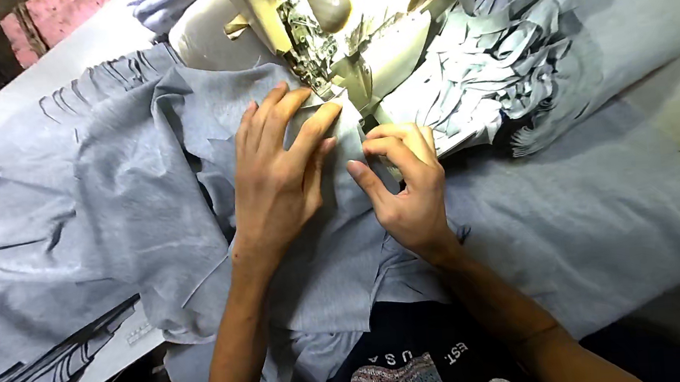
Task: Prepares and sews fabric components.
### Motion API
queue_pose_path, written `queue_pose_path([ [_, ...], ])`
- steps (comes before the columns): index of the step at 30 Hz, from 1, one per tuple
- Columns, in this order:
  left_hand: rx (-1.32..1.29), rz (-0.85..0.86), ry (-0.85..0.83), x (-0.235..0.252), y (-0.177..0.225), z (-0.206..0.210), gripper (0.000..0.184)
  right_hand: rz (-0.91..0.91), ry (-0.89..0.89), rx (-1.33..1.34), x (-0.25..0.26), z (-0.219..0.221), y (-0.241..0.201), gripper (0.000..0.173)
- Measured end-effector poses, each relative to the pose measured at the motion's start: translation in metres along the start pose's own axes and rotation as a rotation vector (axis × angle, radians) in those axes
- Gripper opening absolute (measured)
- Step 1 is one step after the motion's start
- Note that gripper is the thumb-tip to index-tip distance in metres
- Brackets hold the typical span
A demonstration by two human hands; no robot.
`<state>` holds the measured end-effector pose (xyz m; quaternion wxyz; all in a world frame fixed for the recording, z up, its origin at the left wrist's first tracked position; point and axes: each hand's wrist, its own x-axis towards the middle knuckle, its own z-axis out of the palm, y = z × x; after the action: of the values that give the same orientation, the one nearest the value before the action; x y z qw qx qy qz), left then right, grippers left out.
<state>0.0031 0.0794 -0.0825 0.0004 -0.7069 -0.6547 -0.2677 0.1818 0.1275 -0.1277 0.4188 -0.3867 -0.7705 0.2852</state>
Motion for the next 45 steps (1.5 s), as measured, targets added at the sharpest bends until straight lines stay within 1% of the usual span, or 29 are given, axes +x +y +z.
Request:
queue_pose_path([
  [3, 0.024, -0.033, -0.020, -0.005, 0.000, 0.002, 0.041, -0.001, -0.016, 0.066, 0.001, 0.001, -0.002, 0.016],
  [10, 0.072, -0.116, -0.012, -0.024, 0.006, 0.000, 0.047, 0.022, -0.064, 0.171, -0.007, 0.001, -0.008, 0.014],
  [20, 0.061, -0.125, -0.020, -0.027, 0.010, 0.000, 0.047, 0.009, -0.049, 0.176, -0.009, -0.002, -0.007, 0.016],
  [28, 0.082, -0.143, -0.026, -0.029, 0.016, 0.005, 0.053, -0.002, -0.063, 0.243, -0.003, -0.006, 0.001, 0.017],
  [36, 0.144, -0.210, -0.025, -0.020, 0.027, 0.011, 0.058, 0.023, -0.105, 0.418, 0.015, -0.011, 0.012, 0.018],
  [45, 0.214, -0.263, -0.021, -0.008, 0.035, 0.015, 0.058, 0.016, -0.132, 0.459, 0.027, -0.011, 0.025, 0.018],
])
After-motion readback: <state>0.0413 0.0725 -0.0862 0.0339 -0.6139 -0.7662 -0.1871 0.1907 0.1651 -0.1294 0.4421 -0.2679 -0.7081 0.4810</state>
